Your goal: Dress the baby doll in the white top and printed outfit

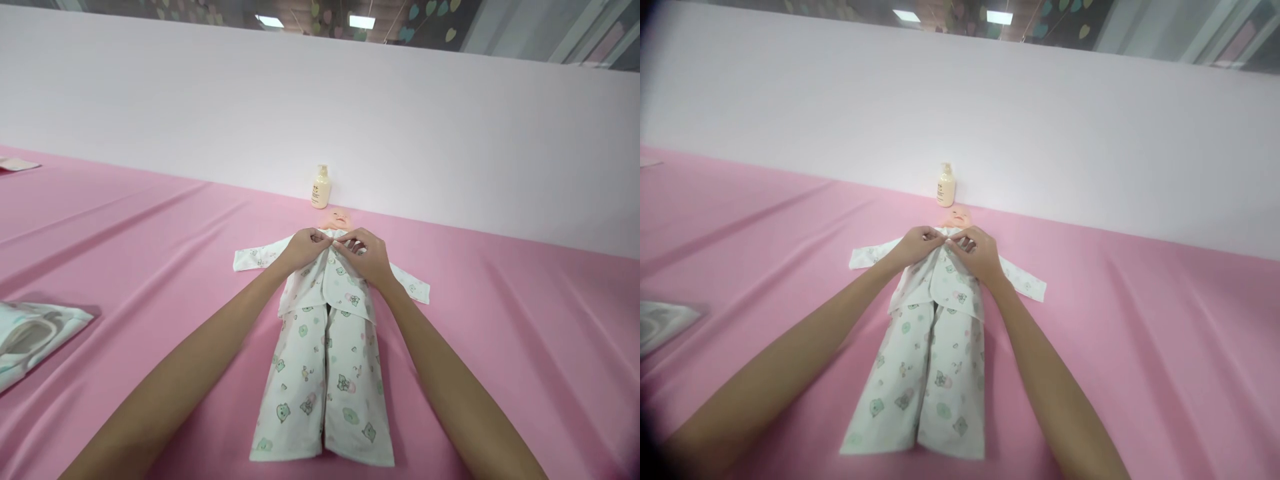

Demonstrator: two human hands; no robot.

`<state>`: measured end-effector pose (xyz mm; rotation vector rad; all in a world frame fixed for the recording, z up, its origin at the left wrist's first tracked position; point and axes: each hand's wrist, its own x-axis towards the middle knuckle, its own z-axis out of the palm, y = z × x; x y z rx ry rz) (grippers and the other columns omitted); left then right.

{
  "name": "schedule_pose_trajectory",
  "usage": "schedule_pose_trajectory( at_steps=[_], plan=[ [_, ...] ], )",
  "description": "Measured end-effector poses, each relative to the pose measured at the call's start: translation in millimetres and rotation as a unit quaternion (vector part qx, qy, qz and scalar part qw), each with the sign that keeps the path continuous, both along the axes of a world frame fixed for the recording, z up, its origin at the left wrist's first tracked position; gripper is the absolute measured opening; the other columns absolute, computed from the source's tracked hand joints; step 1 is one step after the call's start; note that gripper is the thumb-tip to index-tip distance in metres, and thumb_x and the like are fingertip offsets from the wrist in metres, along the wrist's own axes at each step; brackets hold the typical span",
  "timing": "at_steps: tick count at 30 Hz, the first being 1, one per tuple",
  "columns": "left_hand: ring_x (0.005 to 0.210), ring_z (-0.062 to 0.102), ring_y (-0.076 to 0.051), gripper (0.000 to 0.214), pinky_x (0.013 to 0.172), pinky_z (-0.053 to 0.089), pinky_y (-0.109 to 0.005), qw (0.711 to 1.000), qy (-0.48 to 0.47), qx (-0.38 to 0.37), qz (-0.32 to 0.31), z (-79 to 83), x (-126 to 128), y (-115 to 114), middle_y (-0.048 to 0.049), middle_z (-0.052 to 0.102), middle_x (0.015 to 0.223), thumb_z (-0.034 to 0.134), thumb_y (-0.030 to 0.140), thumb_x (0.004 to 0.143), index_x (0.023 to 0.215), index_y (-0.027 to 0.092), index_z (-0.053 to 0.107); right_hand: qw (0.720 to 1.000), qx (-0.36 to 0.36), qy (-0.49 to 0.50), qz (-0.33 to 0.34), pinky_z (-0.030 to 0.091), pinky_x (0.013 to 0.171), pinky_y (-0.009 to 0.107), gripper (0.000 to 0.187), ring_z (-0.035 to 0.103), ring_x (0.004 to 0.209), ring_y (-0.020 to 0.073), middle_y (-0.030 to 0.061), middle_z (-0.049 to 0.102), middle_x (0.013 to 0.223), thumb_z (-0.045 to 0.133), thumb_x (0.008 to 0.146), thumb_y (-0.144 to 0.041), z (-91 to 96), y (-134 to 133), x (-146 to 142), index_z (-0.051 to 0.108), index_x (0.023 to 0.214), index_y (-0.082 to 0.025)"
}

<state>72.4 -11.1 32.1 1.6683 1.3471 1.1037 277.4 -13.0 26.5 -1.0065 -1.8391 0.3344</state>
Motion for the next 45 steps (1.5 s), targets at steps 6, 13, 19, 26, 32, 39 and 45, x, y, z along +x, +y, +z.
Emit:
schedule_pose_trajectory(
  at_steps=[6, 13, 19, 26, 32, 39, 45],
  plan=[
    [0.091, 0.067, -0.021, 0.034, 0.088, 0.052, -0.035, 0.994, 0.055, 0.097, 0.022, -4.5, -9, 18, -0.0082, 0.071, 0.116, 0.072, 0.035, 0.093, 0.125, 0.023, 0.071, 0.996, -0.058, -0.070, -0.014, 0.055, 0.104, 0.046, 0.030, 0.066, 0.119, 0.0263, 0.0094, 0.073, 0.134, 0.066, 0.098, -0.035, 17.6, 21, 19, 0.074, 0.126, -0.026],
    [0.093, 0.067, -0.023, 0.018, 0.088, 0.053, -0.034, 0.986, 0.086, 0.135, -0.041, 4.8, -13, 36, -0.0057, 0.079, 0.117, 0.072, 0.035, 0.093, 0.104, 0.025, 0.082, 0.989, -0.101, -0.111, -0.012, 0.056, 0.080, 0.036, 0.020, 0.067, 0.087, 0.0219, 0.0072, 0.077, 0.101, 0.078, 0.089, -0.042, 25.7, 48, 17, 0.081, 0.096, -0.024],
    [0.085, 0.065, -0.020, 0.015, 0.081, 0.050, -0.031, 0.982, 0.068, 0.173, -0.033, -2.7, -3, 45, -0.0046, 0.080, 0.107, 0.067, 0.029, 0.093, 0.099, 0.022, 0.079, 0.987, -0.153, 0.015, 0.037, 0.055, 0.100, 0.042, 0.028, 0.072, 0.105, 0.0238, 0.0049, 0.080, 0.116, 0.082, 0.087, -0.049, 12.6, 55, 9, 0.081, 0.102, -0.025],
    [0.078, 0.061, -0.017, 0.020, 0.079, 0.048, -0.031, 0.981, 0.044, 0.186, -0.039, -8.5, 1, 44, -0.0032, 0.080, 0.110, 0.061, 0.035, 0.098, 0.104, 0.023, 0.076, 0.974, -0.183, 0.125, 0.054, 0.058, 0.099, 0.040, 0.036, 0.074, 0.100, 0.0220, 0.0053, 0.081, 0.103, 0.089, 0.079, -0.050, 0.1, 58, -1, 0.077, 0.100, -0.023],
    [0.094, 0.068, -0.020, 0.023, 0.085, 0.049, -0.030, 0.985, 0.000, 0.166, -0.041, -8.6, 2, 44, -0.0042, 0.081, 0.109, 0.064, 0.039, 0.096, 0.102, 0.022, 0.078, 0.966, -0.203, 0.156, 0.042, 0.059, 0.096, 0.038, 0.037, 0.074, 0.098, 0.0222, 0.0052, 0.080, 0.098, 0.091, 0.075, -0.050, -2.3, 55, -3, 0.076, 0.093, -0.022],
    [0.077, 0.062, -0.016, 0.021, 0.078, 0.048, -0.030, 0.989, -0.009, 0.144, -0.042, -8.7, 1, 41, -0.0041, 0.081, 0.103, 0.069, 0.034, 0.091, 0.102, 0.020, 0.080, 0.961, -0.211, 0.173, 0.040, 0.059, 0.096, 0.037, 0.033, 0.073, 0.101, 0.0219, 0.0052, 0.080, 0.101, 0.089, 0.078, -0.050, -2.1, 54, -4, 0.076, 0.092, -0.022],
    [0.096, 0.074, -0.020, 0.026, 0.087, 0.054, -0.030, 0.988, -0.099, 0.112, -0.030, -17.0, 4, 45, -0.0089, 0.081, 0.107, 0.077, 0.032, 0.086, 0.106, 0.018, 0.070, 0.968, -0.210, 0.135, 0.017, 0.060, 0.095, 0.038, 0.039, 0.073, 0.099, 0.0217, 0.0073, 0.080, 0.103, 0.089, 0.079, -0.053, -2.8, 53, -4, 0.076, 0.098, -0.022]
  ],
)
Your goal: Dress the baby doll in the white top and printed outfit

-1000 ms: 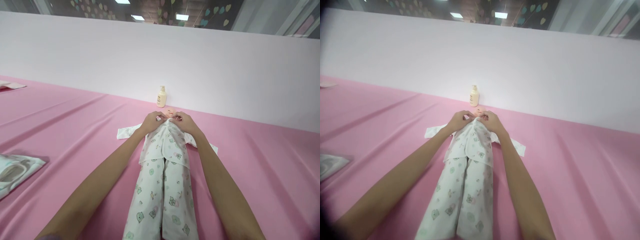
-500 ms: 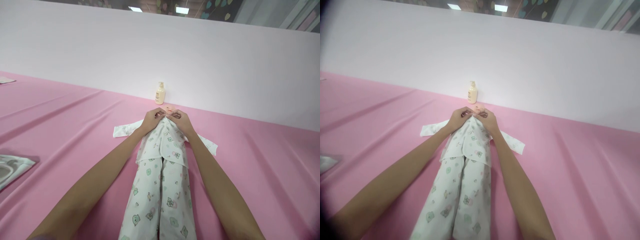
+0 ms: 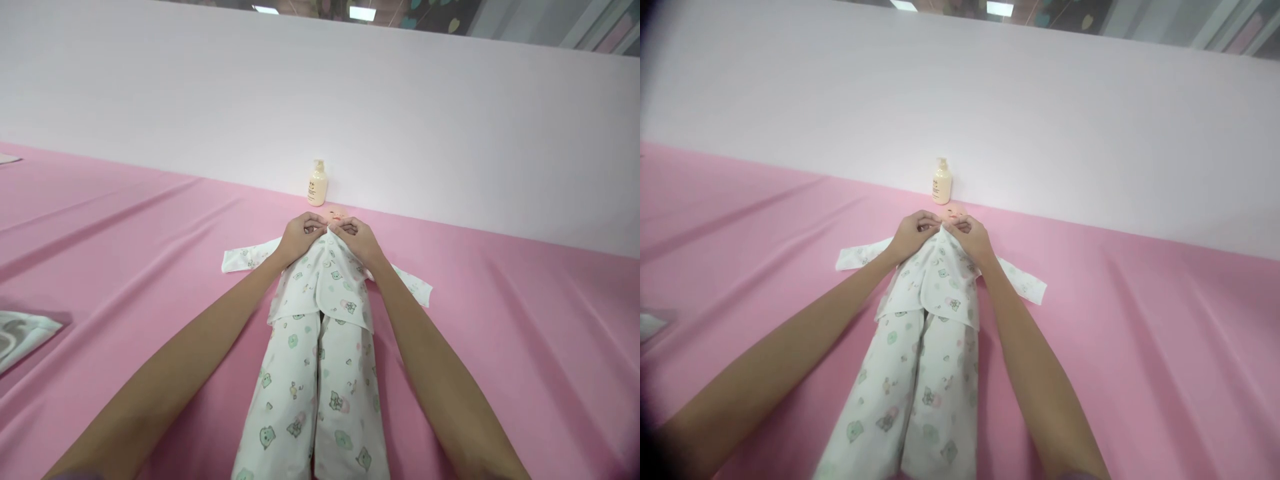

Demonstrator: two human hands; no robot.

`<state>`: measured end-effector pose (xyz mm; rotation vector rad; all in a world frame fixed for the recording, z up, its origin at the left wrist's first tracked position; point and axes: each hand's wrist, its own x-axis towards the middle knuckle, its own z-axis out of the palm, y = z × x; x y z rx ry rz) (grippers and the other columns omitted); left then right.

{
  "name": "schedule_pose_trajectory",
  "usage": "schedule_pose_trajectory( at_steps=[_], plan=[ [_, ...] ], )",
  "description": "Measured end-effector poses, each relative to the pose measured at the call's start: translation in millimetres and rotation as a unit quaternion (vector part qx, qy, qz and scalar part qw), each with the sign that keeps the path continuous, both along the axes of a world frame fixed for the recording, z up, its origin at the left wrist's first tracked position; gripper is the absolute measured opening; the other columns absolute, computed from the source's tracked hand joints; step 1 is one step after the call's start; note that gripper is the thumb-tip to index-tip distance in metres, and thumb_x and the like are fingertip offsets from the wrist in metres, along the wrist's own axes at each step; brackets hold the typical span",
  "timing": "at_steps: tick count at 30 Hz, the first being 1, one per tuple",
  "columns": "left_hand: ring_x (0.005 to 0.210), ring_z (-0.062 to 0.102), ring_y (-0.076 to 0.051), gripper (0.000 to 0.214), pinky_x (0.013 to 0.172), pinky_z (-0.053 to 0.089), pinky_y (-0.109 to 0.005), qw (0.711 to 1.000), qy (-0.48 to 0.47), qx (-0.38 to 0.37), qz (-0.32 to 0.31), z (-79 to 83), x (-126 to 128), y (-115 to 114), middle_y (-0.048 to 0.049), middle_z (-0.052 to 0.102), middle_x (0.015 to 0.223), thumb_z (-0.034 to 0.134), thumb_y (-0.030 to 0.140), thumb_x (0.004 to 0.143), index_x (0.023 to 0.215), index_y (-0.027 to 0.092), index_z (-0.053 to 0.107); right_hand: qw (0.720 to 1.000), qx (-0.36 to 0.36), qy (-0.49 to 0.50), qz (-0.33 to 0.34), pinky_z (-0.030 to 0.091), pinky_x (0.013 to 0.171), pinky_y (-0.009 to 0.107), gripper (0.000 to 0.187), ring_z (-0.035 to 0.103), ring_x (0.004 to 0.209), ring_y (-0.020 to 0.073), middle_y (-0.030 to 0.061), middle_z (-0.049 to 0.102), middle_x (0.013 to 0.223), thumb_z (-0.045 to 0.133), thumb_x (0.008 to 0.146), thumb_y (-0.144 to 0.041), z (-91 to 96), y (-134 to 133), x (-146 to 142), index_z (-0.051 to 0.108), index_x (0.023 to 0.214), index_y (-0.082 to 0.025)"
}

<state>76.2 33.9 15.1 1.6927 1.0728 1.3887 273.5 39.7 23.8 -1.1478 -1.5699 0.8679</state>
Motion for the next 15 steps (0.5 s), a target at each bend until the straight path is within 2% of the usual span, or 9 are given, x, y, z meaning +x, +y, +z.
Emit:
schedule_pose_trajectory(
  at_steps=[8, 15],
  plan=[
    [0.102, 0.077, -0.022, 0.022, 0.095, 0.057, -0.034, 1.000, 0.003, -0.009, -0.013, 3.9, -2, -3, -0.0090, 0.083, 0.110, 0.079, 0.029, 0.085, 0.103, 0.019, 0.072, 0.996, -0.045, 0.003, 0.082, 0.061, 0.101, 0.039, 0.031, 0.076, 0.106, 0.0220, 0.0066, 0.082, 0.110, 0.091, 0.079, -0.044, 4.5, 4, 16, 0.079, 0.099, -0.023],
    [0.100, 0.077, -0.022, 0.023, 0.092, 0.057, -0.032, 1.000, 0.002, -0.005, -0.006, 3.2, -1, -1, -0.0098, 0.083, 0.109, 0.079, 0.029, 0.084, 0.103, 0.018, 0.071, 0.998, -0.026, 0.016, 0.055, 0.062, 0.100, 0.040, 0.035, 0.076, 0.106, 0.0235, 0.0071, 0.082, 0.105, 0.092, 0.077, -0.048, -0.8, 5, 9, 0.078, 0.097, -0.023]
  ],
)
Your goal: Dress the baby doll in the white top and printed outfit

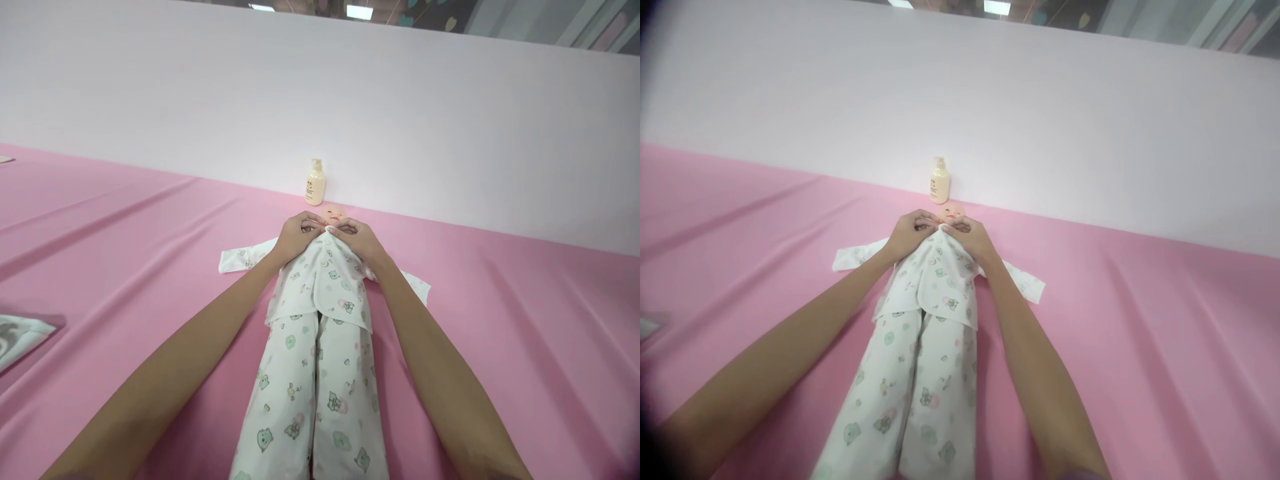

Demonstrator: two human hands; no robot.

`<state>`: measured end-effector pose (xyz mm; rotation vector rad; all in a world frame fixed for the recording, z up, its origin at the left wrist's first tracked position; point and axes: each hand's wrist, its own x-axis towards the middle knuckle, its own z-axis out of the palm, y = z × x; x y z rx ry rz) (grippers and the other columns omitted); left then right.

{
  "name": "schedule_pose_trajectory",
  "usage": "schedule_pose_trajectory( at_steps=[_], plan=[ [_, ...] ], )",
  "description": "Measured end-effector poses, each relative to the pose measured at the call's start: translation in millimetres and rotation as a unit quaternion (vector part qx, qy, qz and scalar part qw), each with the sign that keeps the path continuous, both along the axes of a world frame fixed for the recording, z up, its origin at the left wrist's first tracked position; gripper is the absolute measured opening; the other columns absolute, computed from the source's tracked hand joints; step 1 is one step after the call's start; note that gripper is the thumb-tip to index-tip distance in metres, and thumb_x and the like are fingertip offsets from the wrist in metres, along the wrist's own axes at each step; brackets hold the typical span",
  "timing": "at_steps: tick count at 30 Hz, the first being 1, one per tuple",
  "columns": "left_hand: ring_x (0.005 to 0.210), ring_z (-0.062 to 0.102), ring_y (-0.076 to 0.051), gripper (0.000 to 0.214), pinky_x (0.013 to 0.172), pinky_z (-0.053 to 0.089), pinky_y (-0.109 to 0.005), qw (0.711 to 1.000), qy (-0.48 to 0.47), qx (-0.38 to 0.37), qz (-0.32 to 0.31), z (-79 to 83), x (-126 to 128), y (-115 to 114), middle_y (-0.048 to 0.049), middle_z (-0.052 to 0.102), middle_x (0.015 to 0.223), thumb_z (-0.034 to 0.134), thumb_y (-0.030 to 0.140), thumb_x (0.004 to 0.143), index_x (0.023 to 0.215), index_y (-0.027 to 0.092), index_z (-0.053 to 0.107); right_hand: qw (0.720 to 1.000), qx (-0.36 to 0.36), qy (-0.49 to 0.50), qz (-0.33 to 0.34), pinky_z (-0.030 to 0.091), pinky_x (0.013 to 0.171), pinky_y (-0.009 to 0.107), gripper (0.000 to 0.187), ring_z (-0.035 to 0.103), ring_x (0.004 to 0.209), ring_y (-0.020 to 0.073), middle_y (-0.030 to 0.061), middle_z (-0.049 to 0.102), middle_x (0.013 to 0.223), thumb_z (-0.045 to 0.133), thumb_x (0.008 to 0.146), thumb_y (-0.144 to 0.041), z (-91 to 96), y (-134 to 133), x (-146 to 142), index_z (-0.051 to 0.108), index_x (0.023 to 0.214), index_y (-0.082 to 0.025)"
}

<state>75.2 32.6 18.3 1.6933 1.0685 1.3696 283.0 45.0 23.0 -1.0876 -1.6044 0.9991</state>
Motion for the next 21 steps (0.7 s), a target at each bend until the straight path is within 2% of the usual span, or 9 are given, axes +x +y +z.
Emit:
schedule_pose_trajectory(
  at_steps=[11, 16, 21],
  plan=[
    [0.097, 0.077, -0.022, 0.017, 0.090, 0.057, -0.033, 1.000, 0.005, 0.002, 0.020, 3.4, 3.0, -2.3, -0.0067, 0.083, 0.102, 0.074, 0.021, 0.083, 0.099, 0.019, 0.069, 0.999, -0.032, -0.009, 0.000, 0.061, 0.094, 0.036, 0.033, 0.074, 0.098, 0.0211, 0.0060, 0.081, 0.101, 0.093, 0.074, -0.042, 3.7, -0.8, -0.5, 0.077, 0.094, -0.022],
    [0.099, 0.077, -0.023, 0.021, 0.090, 0.057, -0.034, 1.000, 0.021, -0.012, -0.008, 4.5, -1.0, -2.7, -0.0054, 0.083, 0.105, 0.074, 0.024, 0.086, 0.107, 0.021, 0.071, 0.999, -0.004, -0.036, -0.003, 0.057, 0.097, 0.035, 0.040, 0.073, 0.100, 0.0198, 0.0054, 0.080, 0.104, 0.091, 0.077, -0.049, 4.7, -3.8, -1.5, 0.076, 0.102, -0.022],
    [0.093, 0.073, -0.020, 0.025, 0.082, 0.054, -0.032, 0.998, 0.043, -0.006, -0.042, 8.4, -4.6, -3.6, -0.0072, 0.082, 0.108, 0.075, 0.030, 0.088, 0.110, 0.020, 0.073, 0.997, 0.003, -0.077, -0.022, 0.056, 0.096, 0.036, 0.041, 0.072, 0.103, 0.0221, 0.0059, 0.079, 0.105, 0.089, 0.078, -0.052, 7.3, -6.4, -2.3, 0.075, 0.103, -0.022]
  ],
)
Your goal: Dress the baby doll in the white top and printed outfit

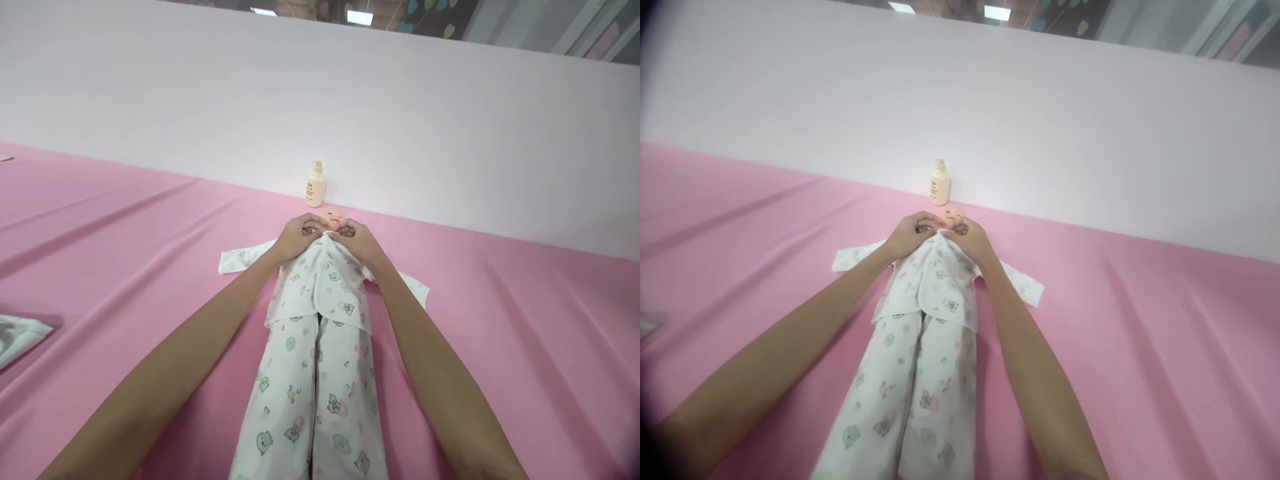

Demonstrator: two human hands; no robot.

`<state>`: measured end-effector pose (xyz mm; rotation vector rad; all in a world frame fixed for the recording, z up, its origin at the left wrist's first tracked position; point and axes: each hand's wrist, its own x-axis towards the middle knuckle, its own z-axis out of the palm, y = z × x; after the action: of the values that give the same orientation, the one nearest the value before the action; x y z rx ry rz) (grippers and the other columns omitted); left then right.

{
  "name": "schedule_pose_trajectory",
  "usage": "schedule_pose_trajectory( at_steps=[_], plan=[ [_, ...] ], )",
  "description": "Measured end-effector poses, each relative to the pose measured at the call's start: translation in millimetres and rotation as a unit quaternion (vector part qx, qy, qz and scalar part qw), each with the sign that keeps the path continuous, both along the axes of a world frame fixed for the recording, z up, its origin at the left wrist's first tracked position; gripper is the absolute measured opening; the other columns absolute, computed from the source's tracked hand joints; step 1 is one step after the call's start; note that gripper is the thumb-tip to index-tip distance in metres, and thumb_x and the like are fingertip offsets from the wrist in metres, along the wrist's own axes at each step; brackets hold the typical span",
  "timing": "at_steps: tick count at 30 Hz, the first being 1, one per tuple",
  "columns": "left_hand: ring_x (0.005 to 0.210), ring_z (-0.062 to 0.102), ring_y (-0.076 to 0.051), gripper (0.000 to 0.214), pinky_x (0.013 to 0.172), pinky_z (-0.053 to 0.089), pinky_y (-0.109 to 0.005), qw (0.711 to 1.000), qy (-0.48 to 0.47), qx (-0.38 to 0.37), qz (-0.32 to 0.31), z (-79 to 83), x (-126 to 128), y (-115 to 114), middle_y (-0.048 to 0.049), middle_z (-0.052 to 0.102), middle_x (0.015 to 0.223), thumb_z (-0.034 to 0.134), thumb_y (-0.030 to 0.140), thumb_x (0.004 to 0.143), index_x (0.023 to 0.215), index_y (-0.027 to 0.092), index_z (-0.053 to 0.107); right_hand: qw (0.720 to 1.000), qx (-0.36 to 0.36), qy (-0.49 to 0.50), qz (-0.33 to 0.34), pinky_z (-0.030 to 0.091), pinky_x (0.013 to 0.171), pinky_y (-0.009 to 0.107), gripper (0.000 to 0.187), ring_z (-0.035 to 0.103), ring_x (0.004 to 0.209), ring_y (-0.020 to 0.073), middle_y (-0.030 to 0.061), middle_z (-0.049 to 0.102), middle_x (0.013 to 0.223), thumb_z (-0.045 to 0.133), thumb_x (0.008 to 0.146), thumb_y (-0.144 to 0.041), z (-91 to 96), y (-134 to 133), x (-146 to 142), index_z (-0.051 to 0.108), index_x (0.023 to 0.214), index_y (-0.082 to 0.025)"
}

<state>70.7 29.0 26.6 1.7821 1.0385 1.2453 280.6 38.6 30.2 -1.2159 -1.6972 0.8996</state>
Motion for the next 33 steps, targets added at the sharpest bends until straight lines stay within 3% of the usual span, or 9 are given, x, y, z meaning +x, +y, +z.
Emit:
schedule_pose_trajectory(
  at_steps=[8, 13, 20, 27, 33],
  plan=[
    [0.091, 0.072, -0.019, 0.030, 0.076, 0.046, -0.030, 0.998, -0.015, 0.056, -0.012, -5.4, -1, 1, -0.0046, 0.082, 0.106, 0.070, 0.026, 0.090, 0.120, 0.022, 0.067, 0.999, -0.037, -0.017, -0.024, 0.057, 0.098, 0.037, 0.044, 0.071, 0.112, 0.0248, 0.0091, 0.079, 0.116, 0.088, 0.080, -0.051, -1.5, 3, 0, 0.077, 0.110, -0.022],
    [0.073, 0.063, -0.015, 0.027, 0.072, 0.044, -0.031, 0.995, 0.006, 0.098, 0.000, -12.9, -3, 6, -0.0028, 0.082, 0.107, 0.070, 0.034, 0.094, 0.118, 0.024, 0.065, 0.999, -0.046, -0.024, -0.006, 0.055, 0.103, 0.038, 0.044, 0.071, 0.111, 0.0237, 0.0086, 0.080, 0.116, 0.087, 0.083, -0.051, 3.7, 0, 1, 0.080, 0.115, -0.022],
    [0.101, 0.069, -0.022, 0.019, 0.088, 0.049, -0.036, 0.976, 0.089, 0.199, 0.029, -13.5, -6, 11, -0.0030, 0.080, 0.120, 0.064, 0.034, 0.100, 0.116, 0.026, 0.070, 0.993, -0.116, 0.027, 0.027, 0.058, 0.100, 0.037, 0.045, 0.073, 0.114, 0.0257, 0.0063, 0.081, 0.119, 0.089, 0.080, -0.055, 1.8, 1, 5, 0.085, 0.113, -0.025],
    [0.106, 0.070, -0.022, 0.019, 0.088, 0.051, -0.035, 0.971, 0.092, 0.215, 0.038, -13.1, -5, 10, -0.0028, 0.080, 0.120, 0.066, 0.037, 0.102, 0.115, 0.027, 0.074, 0.986, -0.157, 0.051, 0.033, 0.060, 0.097, 0.033, 0.049, 0.074, 0.114, 0.0247, 0.0063, 0.082, 0.121, 0.092, 0.079, -0.054, -0.1, 4, 7, 0.085, 0.117, -0.025],
    [0.099, 0.069, -0.020, 0.023, 0.085, 0.051, -0.033, 0.980, 0.078, 0.174, 0.049, -13.3, -2, 10, -0.0038, 0.079, 0.118, 0.069, 0.040, 0.099, 0.117, 0.027, 0.073, 0.982, -0.170, 0.066, 0.038, 0.062, 0.093, 0.030, 0.053, 0.076, 0.105, 0.0216, 0.0074, 0.083, 0.118, 0.093, 0.080, -0.050, 3.3, 3, 7, 0.082, 0.123, -0.023]
  ],
)
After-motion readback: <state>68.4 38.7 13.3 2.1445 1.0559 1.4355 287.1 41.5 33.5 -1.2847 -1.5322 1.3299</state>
